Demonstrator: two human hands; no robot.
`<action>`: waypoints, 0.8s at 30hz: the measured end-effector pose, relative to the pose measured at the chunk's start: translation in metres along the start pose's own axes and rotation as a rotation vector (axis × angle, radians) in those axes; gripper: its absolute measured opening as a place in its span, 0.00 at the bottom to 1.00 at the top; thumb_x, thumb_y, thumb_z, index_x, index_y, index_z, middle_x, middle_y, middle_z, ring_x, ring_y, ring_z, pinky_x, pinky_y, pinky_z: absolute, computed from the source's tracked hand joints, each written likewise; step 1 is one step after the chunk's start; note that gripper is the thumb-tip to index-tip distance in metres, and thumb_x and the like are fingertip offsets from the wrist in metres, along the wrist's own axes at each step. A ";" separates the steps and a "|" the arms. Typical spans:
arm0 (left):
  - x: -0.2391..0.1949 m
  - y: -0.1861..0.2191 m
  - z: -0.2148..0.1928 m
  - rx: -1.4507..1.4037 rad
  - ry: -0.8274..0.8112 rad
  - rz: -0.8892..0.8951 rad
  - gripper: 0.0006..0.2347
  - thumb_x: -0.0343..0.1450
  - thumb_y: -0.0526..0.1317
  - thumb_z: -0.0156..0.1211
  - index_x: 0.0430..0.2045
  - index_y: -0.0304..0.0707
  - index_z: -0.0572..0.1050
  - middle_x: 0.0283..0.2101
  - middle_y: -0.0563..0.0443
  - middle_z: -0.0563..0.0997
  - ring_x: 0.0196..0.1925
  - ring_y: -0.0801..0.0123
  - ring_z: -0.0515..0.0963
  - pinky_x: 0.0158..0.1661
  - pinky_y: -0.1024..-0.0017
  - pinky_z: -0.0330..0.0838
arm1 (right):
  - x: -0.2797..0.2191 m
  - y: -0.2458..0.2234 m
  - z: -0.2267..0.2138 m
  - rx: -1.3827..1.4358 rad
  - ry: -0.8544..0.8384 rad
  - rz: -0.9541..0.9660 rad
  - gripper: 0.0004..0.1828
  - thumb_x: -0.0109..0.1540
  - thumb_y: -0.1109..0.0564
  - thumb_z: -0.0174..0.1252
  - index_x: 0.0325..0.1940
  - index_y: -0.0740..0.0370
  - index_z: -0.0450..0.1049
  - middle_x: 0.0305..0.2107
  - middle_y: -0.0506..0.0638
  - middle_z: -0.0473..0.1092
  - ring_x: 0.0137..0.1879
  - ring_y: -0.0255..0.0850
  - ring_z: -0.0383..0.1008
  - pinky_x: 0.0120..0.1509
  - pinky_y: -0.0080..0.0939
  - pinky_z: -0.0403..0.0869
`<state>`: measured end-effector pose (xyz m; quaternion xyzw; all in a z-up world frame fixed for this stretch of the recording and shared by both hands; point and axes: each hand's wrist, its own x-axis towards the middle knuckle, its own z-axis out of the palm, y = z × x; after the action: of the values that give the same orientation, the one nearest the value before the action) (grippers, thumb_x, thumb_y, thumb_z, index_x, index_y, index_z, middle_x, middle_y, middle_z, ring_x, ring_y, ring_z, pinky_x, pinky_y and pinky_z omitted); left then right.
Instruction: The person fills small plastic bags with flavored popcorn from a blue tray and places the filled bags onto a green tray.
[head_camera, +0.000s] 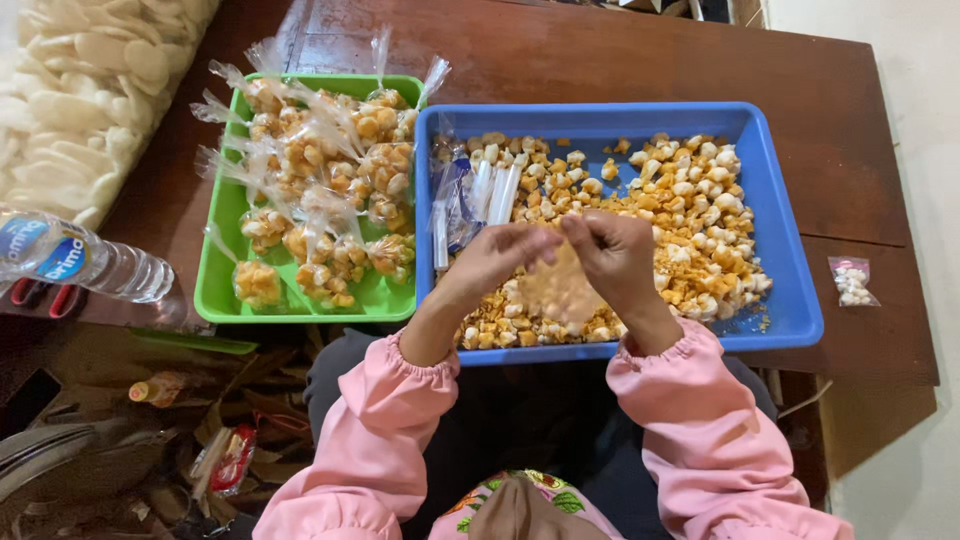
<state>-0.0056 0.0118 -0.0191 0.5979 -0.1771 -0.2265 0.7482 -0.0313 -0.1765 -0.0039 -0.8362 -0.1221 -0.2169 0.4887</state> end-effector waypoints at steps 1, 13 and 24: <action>0.000 -0.004 -0.001 0.001 0.001 -0.002 0.20 0.73 0.55 0.61 0.37 0.32 0.81 0.29 0.43 0.83 0.27 0.69 0.79 0.15 0.82 0.63 | 0.002 0.001 0.000 0.002 0.000 0.001 0.33 0.68 0.52 0.63 0.12 0.52 0.57 0.06 0.39 0.46 0.17 0.30 0.50 0.26 0.30 0.55; 0.007 -0.026 0.012 -0.049 0.437 0.040 0.15 0.69 0.43 0.70 0.18 0.32 0.75 0.14 0.51 0.72 0.12 0.77 0.70 0.10 0.79 0.64 | -0.025 -0.036 0.032 -0.034 0.016 -0.118 0.21 0.64 0.47 0.67 0.49 0.62 0.66 0.30 0.55 0.72 0.37 0.51 0.79 0.43 0.49 0.77; 0.003 -0.001 0.004 0.481 0.474 0.467 0.08 0.62 0.25 0.61 0.26 0.39 0.73 0.30 0.49 0.72 0.23 0.66 0.75 0.23 0.75 0.67 | -0.016 -0.017 0.001 -0.501 -0.126 -0.395 0.13 0.68 0.69 0.51 0.39 0.56 0.78 0.36 0.50 0.63 0.38 0.46 0.70 0.42 0.45 0.72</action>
<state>-0.0053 0.0064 -0.0188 0.7351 -0.1789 0.1412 0.6385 -0.0522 -0.1668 0.0005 -0.9023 -0.2548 -0.2789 0.2075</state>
